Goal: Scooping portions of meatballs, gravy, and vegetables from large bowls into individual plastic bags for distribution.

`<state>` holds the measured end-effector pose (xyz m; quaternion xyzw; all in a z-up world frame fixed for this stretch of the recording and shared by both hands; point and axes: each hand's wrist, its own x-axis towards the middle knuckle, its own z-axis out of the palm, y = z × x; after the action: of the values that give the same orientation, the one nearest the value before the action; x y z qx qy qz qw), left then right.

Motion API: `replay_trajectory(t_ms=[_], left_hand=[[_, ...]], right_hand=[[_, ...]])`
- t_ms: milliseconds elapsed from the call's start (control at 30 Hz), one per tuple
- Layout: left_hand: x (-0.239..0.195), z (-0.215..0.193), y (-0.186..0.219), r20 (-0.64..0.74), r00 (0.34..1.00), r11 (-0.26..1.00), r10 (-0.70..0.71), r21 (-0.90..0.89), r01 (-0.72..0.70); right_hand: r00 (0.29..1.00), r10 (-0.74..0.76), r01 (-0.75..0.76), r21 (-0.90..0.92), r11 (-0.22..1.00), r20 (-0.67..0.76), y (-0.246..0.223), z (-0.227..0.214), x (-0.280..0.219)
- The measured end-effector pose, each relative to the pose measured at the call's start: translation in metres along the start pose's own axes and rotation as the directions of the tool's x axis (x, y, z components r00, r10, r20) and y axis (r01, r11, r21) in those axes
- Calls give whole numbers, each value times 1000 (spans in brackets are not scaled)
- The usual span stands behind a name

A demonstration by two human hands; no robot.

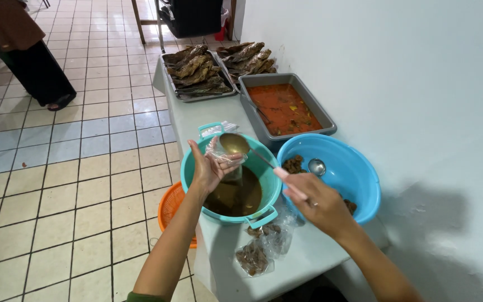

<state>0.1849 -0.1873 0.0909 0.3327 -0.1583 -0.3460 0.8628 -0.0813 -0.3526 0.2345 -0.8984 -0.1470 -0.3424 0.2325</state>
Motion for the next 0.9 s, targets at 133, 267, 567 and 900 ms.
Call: replay_trajectory(t_ms=[133,267,567,900], left_hand=[[3,-2,28,-50,998,996,45,-70,-48],[-1,18,63,-151,988,962,34,-264,-74],[-37,73,107,88,992,985,87,-155,-72],[-99,178,21,439,897,939,45,-326,112]], right_hand=[[934,312,-291,134,947,-173,25,8,-12],[976,215,-204,-193,960,36,44,84,-34],[914,72,109,-414,904,398,23,190,-67],[667,672,-596,772,222,322,-4,13,-76]])
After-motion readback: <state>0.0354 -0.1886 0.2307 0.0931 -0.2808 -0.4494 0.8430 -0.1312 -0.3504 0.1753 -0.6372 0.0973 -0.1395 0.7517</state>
